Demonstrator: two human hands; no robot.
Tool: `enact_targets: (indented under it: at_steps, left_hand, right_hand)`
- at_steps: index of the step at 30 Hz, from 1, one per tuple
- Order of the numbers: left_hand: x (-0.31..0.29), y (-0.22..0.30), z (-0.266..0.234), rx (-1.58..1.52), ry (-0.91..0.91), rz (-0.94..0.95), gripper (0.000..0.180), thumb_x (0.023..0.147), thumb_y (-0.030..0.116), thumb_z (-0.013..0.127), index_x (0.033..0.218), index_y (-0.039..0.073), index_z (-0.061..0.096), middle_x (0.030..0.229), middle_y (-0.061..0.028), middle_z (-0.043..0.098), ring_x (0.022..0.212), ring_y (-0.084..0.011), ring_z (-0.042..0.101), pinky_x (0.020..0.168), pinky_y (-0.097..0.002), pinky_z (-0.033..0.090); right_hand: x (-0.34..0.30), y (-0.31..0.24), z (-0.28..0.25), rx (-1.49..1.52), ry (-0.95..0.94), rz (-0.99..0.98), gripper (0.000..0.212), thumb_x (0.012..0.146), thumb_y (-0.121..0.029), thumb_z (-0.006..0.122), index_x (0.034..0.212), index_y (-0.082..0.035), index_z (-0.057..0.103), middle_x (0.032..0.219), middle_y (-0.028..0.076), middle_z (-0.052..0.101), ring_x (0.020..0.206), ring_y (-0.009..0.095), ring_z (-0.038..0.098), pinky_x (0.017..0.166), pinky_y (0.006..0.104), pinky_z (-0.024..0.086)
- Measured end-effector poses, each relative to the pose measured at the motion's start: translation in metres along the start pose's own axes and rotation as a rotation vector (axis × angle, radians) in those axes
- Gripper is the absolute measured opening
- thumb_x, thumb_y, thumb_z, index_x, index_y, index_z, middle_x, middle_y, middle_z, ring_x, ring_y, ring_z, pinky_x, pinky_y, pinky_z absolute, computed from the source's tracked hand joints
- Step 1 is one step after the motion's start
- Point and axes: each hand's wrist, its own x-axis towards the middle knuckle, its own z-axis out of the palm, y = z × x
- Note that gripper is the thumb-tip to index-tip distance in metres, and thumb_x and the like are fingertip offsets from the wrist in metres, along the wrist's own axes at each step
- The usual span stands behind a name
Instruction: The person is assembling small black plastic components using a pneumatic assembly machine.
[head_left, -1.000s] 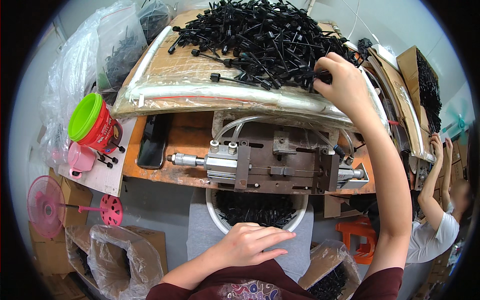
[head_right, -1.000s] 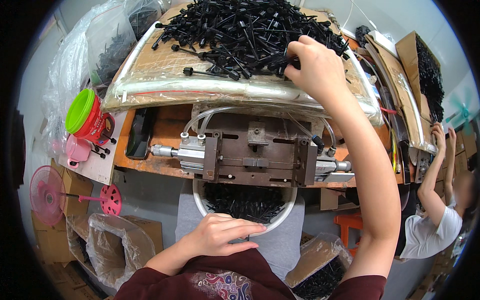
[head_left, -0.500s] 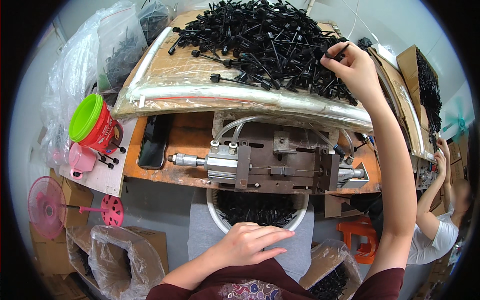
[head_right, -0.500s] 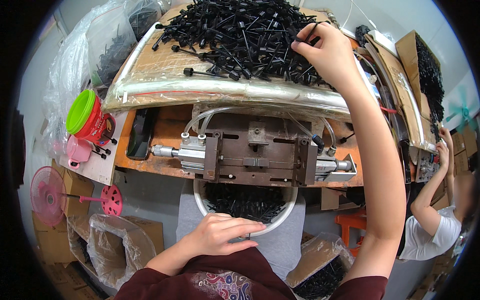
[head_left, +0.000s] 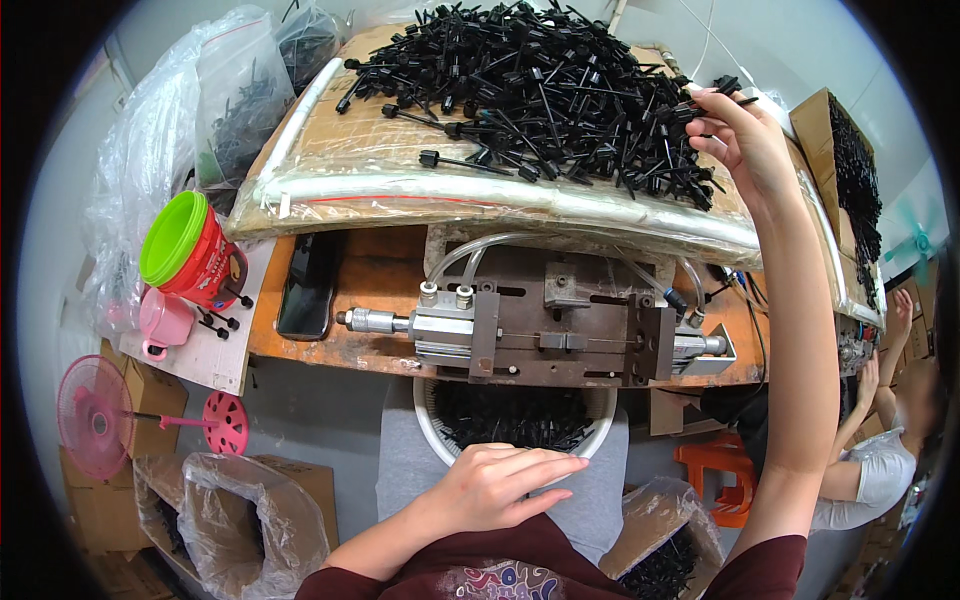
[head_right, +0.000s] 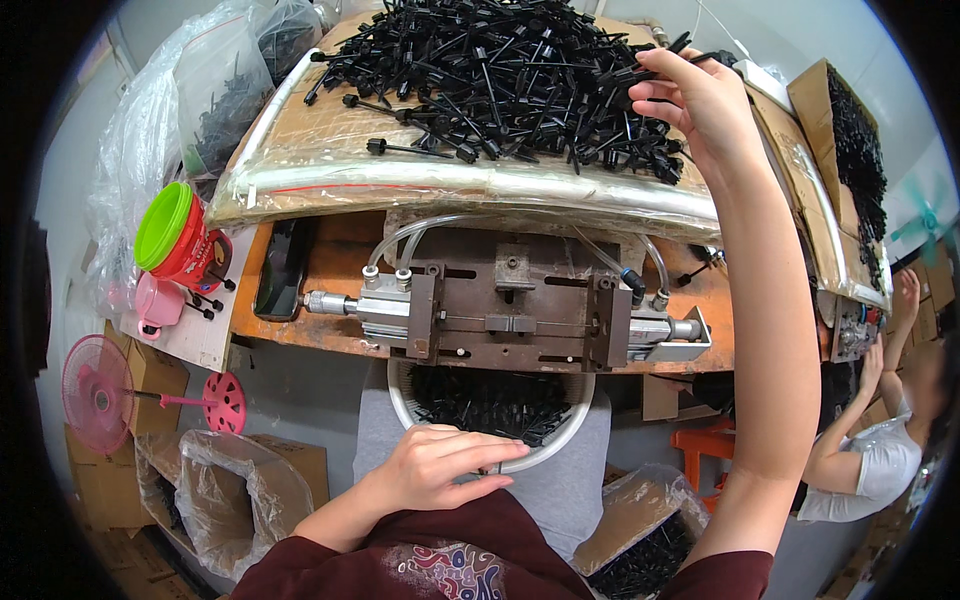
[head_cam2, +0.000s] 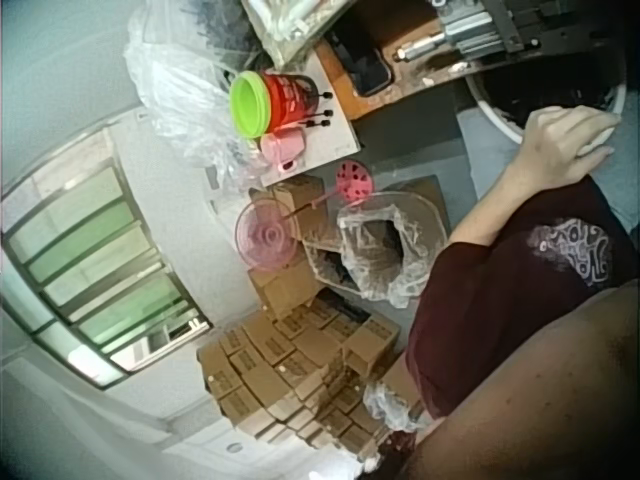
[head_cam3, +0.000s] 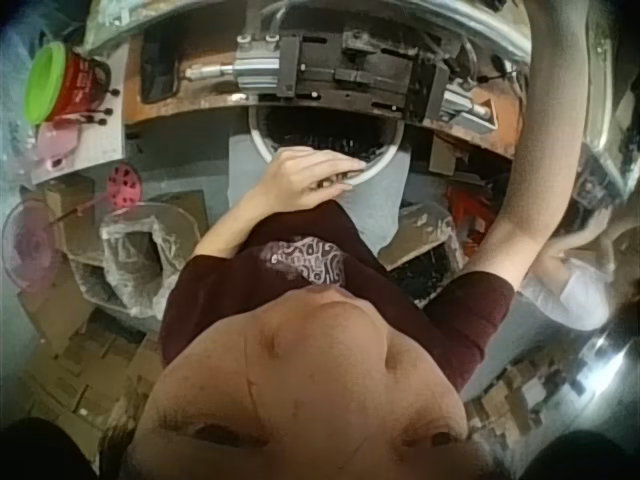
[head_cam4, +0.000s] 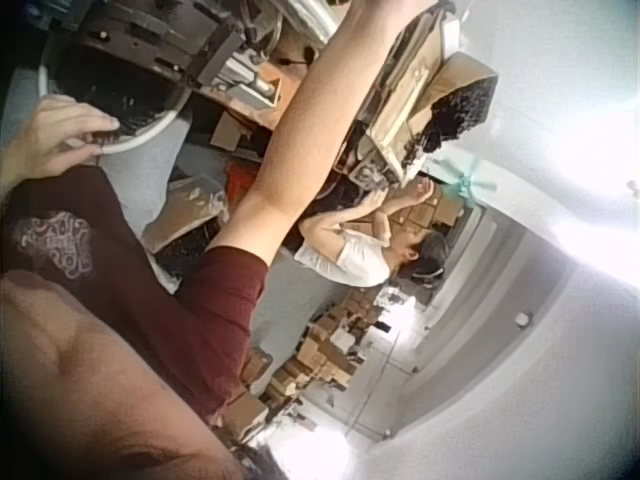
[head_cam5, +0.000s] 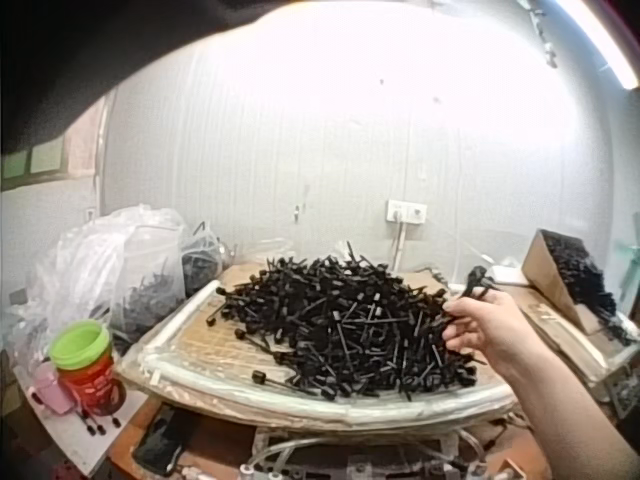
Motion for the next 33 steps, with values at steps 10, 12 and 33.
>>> enact_targets:
  at_steps: [10,12,33]
  left_hand:
    - [0.043,0.011,-0.035,0.117,0.471,-0.042,0.046,0.077,-0.004,0.078,0.121,-0.004,0.065,0.125,-0.0215,0.064,0.109,-0.0283,0.067,0.083,-0.0338,0.059]
    - [0.048,0.012,-0.034,0.024,0.471,-0.061,0.050,0.076,-0.004,0.078,0.124,-0.004,0.065,0.122,-0.0211,0.066,0.108,-0.0281,0.067,0.084,-0.0349,0.059]
    - [0.045,-0.016,-0.006,0.560,0.182,0.031,0.025,0.073,0.006,0.078,0.097,0.002,0.072,0.121,-0.0113,0.069,0.094,-0.0255,0.069,0.080,-0.0348,0.056]
  right_hand:
    - [-0.132,-0.002,0.041,0.309,-0.284,0.331,0.016,0.091,-0.013,0.067,0.099,-0.001,0.063,0.086,0.011,0.070,0.058,0.013,0.066,0.051,0.0264,0.056]
    - [-0.166,0.006,0.048,0.407,-0.334,0.472,0.014,0.092,-0.011,0.067,0.098,0.000,0.060,0.088,0.013,0.070,0.058,0.015,0.066,0.051,0.0273,0.056]
    - [-0.254,0.038,0.046,0.543,-0.079,0.500,0.013,0.096,-0.009,0.063,0.098,0.000,0.053,0.091,0.019,0.068,0.061,0.015,0.064,0.052,0.0255,0.054]
